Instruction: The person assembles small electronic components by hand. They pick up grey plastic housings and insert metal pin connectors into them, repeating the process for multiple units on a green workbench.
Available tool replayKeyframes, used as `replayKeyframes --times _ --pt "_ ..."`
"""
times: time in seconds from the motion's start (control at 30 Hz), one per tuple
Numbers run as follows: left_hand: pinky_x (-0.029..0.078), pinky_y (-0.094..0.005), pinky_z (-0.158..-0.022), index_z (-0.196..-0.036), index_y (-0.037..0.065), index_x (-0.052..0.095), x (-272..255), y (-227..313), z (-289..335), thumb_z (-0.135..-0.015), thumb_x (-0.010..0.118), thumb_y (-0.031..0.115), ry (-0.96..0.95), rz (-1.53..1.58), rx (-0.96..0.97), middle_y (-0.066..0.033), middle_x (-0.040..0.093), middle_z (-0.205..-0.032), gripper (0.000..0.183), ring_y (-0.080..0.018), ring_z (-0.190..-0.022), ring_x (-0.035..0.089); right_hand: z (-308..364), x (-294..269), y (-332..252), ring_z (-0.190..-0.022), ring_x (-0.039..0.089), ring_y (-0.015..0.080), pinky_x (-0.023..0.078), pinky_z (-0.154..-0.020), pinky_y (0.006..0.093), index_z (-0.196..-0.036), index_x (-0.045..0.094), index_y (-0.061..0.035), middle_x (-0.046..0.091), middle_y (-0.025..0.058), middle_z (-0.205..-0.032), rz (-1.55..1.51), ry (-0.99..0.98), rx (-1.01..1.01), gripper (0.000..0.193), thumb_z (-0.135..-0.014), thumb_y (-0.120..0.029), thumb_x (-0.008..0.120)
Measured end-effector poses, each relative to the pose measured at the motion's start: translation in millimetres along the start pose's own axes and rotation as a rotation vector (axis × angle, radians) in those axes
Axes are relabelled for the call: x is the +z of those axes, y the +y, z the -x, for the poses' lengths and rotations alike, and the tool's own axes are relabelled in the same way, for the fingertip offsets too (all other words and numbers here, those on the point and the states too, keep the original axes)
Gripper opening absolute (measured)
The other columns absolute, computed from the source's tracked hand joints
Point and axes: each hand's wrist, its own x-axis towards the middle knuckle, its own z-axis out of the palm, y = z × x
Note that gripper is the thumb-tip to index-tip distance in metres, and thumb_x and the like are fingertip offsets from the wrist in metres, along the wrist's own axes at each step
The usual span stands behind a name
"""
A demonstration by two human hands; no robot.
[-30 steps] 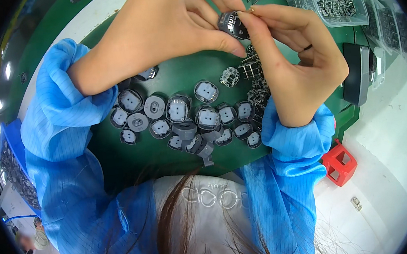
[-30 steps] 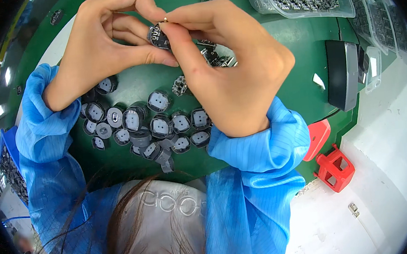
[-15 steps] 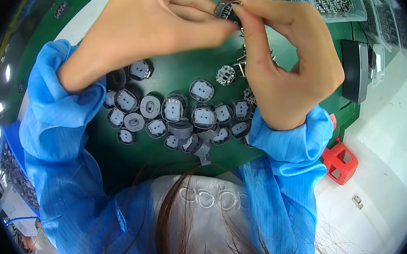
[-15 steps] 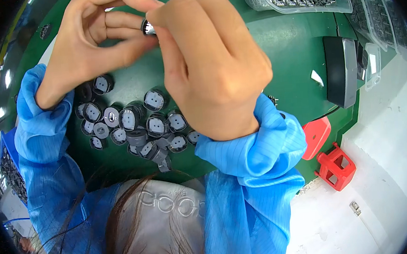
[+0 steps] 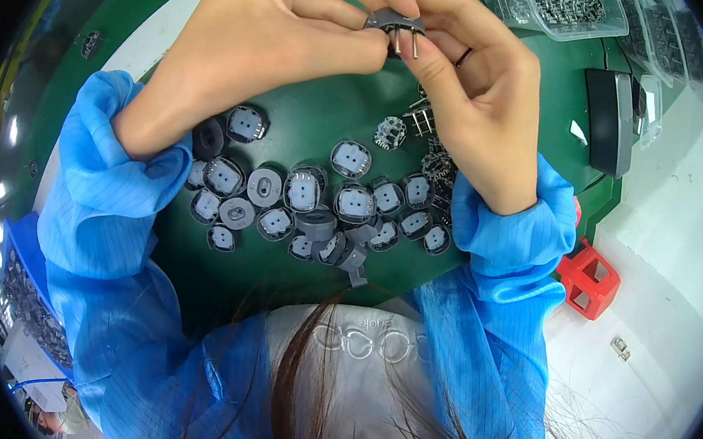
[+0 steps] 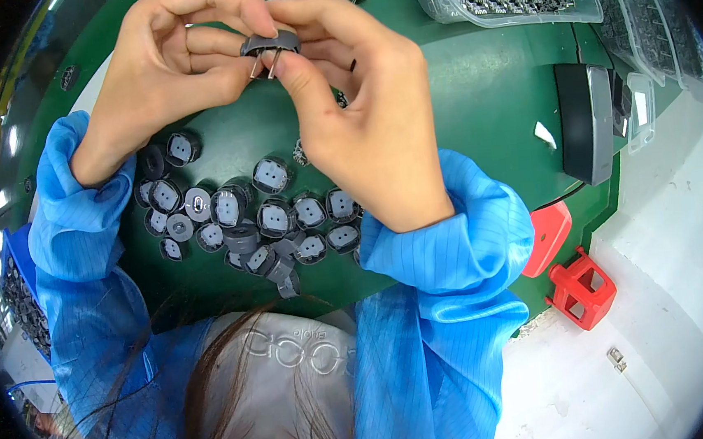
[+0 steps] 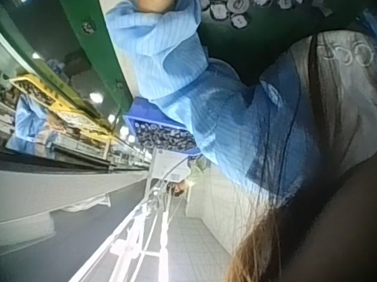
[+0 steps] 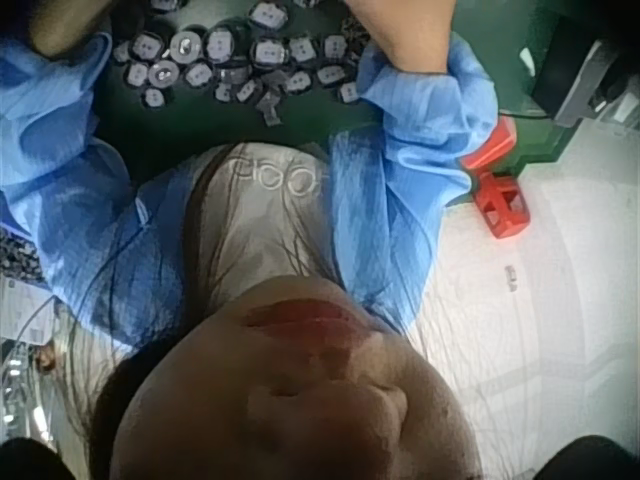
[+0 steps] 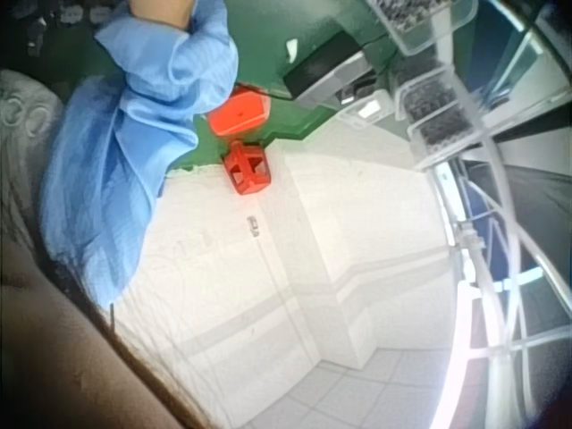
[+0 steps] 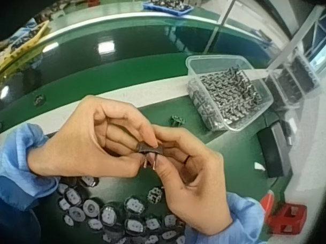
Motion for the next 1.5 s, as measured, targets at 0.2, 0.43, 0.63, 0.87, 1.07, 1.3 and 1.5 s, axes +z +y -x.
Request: replayKeyframes --times 0.2,0.43,0.63,0.87,1.07,1.3,1.5 --pt "0.056 -0.0198 -0.074 -0.109 -0.005 0.070 -10.8 -18.3 -6.6 -0.082 0.074 -0.006 -0.039 0.031 0.167 -0.0090 0.074 -0.091 0.027 -0.0075 -0.083 0.071 -0.6 1.3 0.8 -0.101 0.070 0.0205 0.055 -0.091 0.0294 -0.129 0.060 0.0068 0.069 0.0151 -0.113 -0.011 0.015 -0.048 0.035 -0.094 0.009 0.063" --pt "0.057 -0.0266 -0.077 -0.108 -0.005 0.071 -84.8 -8.9 -41.2 -0.087 0.072 0.004 0.269 -0.482 0.123 -0.0110 0.075 -0.095 0.023 -0.0142 -0.084 0.070 -29.3 -27.0 7.1 -0.091 0.069 0.0166 0.056 -0.078 0.0281 -0.112 0.070 0.0050 0.073 0.0136 -0.106 0.990 0.035 -0.434 0.020 -0.093 0.003 0.067" --pt "0.056 -0.0376 -0.084 -0.108 -0.001 0.070 -110.3 -35.6 -41.2 -0.084 0.076 0.017 0.513 -1.479 0.521 -0.0164 0.069 -0.091 0.030 -0.0302 -0.087 0.069 -30.5 -38.5 20.3 -0.080 0.074 0.0268 0.059 -0.074 0.0348 -0.100 0.076 -0.0003 0.071 0.0144 -0.096 0.914 0.092 -0.365 0.019 -0.083 0.006 0.071" --pt "0.053 -0.0397 -0.079 -0.100 0.005 0.071 -19.8 1.2 -7.4 -0.078 0.080 0.012 -0.534 -0.548 0.381 -0.0089 0.066 -0.099 0.025 -0.0299 -0.090 0.065 -21.7 -35.8 2.1 -0.089 0.074 0.0151 0.060 -0.080 0.0259 -0.103 0.075 0.0052 0.074 0.0116 -0.100 0.459 0.121 -0.051 0.020 -0.084 0.003 0.078" --pt "0.051 -0.0439 -0.074 -0.102 0.007 0.065 3.4 -17.7 4.5 -0.082 0.076 0.021 -0.646 -0.620 0.342 -0.0078 0.061 -0.096 0.027 -0.0318 -0.091 0.064 -18.2 -34.3 2.7 -0.097 0.070 0.0142 0.055 -0.084 0.0242 -0.113 0.070 0.0067 0.074 0.0135 -0.107 0.301 0.193 -0.174 0.021 -0.091 0.005 0.070" --pt "0.045 -0.0440 -0.065 -0.084 0.003 0.052 -6.3 -19.8 6.0 -0.089 0.072 0.035 -0.079 -1.138 0.427 -0.0134 0.057 -0.086 0.038 -0.0338 -0.073 0.058 -12.5 -27.1 -4.6 -0.103 0.069 0.0146 0.052 -0.088 0.0236 -0.128 0.060 0.0087 0.073 0.0190 -0.115 0.276 0.106 -0.118 0.031 -0.097 0.008 0.057" --pt "0.048 -0.0408 -0.066 -0.095 0.003 0.061 -14.8 10.5 6.4 -0.085 0.076 0.032 -0.048 -1.228 -0.143 -0.0116 0.062 -0.094 0.035 -0.0298 -0.075 0.059 -4.9 -18.2 -25.0 -0.105 0.069 0.0141 0.052 -0.089 0.0221 -0.129 0.059 0.0095 0.073 0.0184 -0.114 0.317 0.127 -0.014 0.033 -0.096 0.010 0.058"
